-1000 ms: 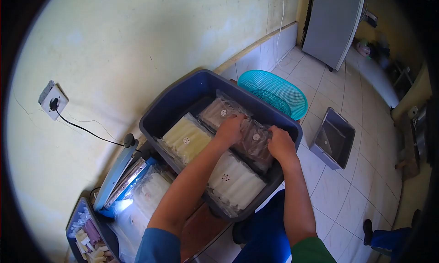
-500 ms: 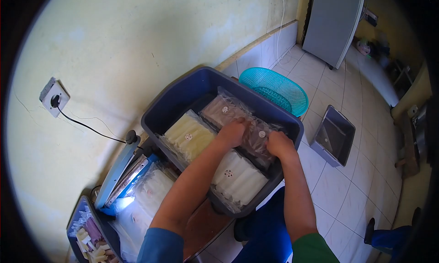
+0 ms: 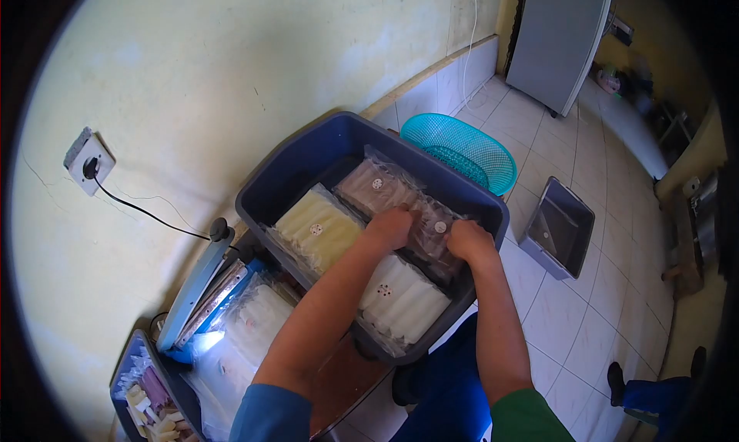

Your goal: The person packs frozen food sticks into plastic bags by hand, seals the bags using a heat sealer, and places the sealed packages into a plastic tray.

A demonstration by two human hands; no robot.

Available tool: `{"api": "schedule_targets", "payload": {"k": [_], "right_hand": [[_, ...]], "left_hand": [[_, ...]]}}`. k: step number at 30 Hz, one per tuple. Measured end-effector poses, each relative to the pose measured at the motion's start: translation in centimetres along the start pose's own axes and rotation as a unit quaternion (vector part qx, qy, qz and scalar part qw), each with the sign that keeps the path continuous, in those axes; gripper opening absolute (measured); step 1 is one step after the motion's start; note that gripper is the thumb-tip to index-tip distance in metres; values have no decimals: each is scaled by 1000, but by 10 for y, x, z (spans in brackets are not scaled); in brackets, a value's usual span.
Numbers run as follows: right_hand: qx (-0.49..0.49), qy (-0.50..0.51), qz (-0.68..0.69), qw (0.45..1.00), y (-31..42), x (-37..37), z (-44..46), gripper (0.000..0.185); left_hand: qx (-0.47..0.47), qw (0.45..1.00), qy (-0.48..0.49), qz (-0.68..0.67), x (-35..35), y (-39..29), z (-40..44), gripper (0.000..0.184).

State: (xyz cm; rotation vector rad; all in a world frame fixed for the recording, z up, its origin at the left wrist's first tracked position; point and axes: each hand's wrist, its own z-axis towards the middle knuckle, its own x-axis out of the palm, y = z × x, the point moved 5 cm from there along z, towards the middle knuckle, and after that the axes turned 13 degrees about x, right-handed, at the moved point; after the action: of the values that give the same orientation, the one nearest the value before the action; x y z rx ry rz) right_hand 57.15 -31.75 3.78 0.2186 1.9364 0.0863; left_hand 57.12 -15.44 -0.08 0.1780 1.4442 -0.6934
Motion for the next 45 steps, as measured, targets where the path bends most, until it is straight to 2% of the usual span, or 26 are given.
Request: {"api": "schedule_targets", "payload": {"k": [4,6,8,9,11,12,13,14,15,17,21,28,30,32,33,34,35,36,37,39,41,45], "right_hand": [[10,-33,28,999,1,-6,0,32],[17,-31,44,998,-2,-6,1,33],[-43,-156,117,980,-5,-13,4,30],[-44,-157,119,979,-7,-13,6,30],[-166,-10,121,979,3,0,7,27],[-168,-11,122,978,6,-2,1,27],[-181,77,75,978,11,5,-8,27],[-192,165,27,967,14,13,-16,27],[-193,165,28,967,14,17,-14,27],[-195,156,-55,967,12,32,-6,30],[-164,132,-54,976,9,40,6,31],[-168,113,-47,978,10,21,-8,33],[-160,103,-34,981,12,17,-10,35],[-127,52,38,990,13,13,-8,29],[-132,52,38,989,17,11,-13,29],[-150,3,58,987,22,4,-20,27],[-169,-45,79,981,28,-3,-29,26],[-176,-45,80,980,35,-7,-39,26],[-194,-65,111,973,43,-14,-51,25],[-220,-84,143,961,59,-17,-66,25],[-279,-150,210,925,75,-17,-84,23],[-375,-167,246,878,107,-10,-140,22]], "left_hand": [[-16,999,16,36,-6,-6,0,46],[-24,998,15,51,-10,-7,1,30],[-21,998,30,47,-16,-7,2,33],[-17,998,47,41,-17,-7,2,37],[-24,999,18,35,-23,-10,2,35],[-31,999,-10,26,-25,-9,1,32],[-31,999,-9,28,-24,-7,1,32],[-15,998,49,-25,-16,-6,1,27],[2,991,109,-78,-7,-6,1,23],[-23,992,107,-58,2,-3,-1,20],[-57,993,100,-10,-2,-4,-1,20],[-50,994,93,5,-13,-7,-7,19],[-67,996,50,-30,-28,-9,-15,22],[-67,996,24,-54,-45,-14,-31,19],[-64,995,-1,-80,-54,-16,-40,17],[-68,995,-3,-76,-60,-17,-51,17],[-34,995,-69,-69,-72,-23,-65,16],[1,989,-133,-60,-83,-29,-80,16],[-4,989,-135,-55,-88,-33,-96,16],[12,975,-220,-29,-104,-45,-131,16],[-11,973,-229,-26,-114,-57,-168,15],[-96,964,-239,-61,-118,-74,-245,14]]}}
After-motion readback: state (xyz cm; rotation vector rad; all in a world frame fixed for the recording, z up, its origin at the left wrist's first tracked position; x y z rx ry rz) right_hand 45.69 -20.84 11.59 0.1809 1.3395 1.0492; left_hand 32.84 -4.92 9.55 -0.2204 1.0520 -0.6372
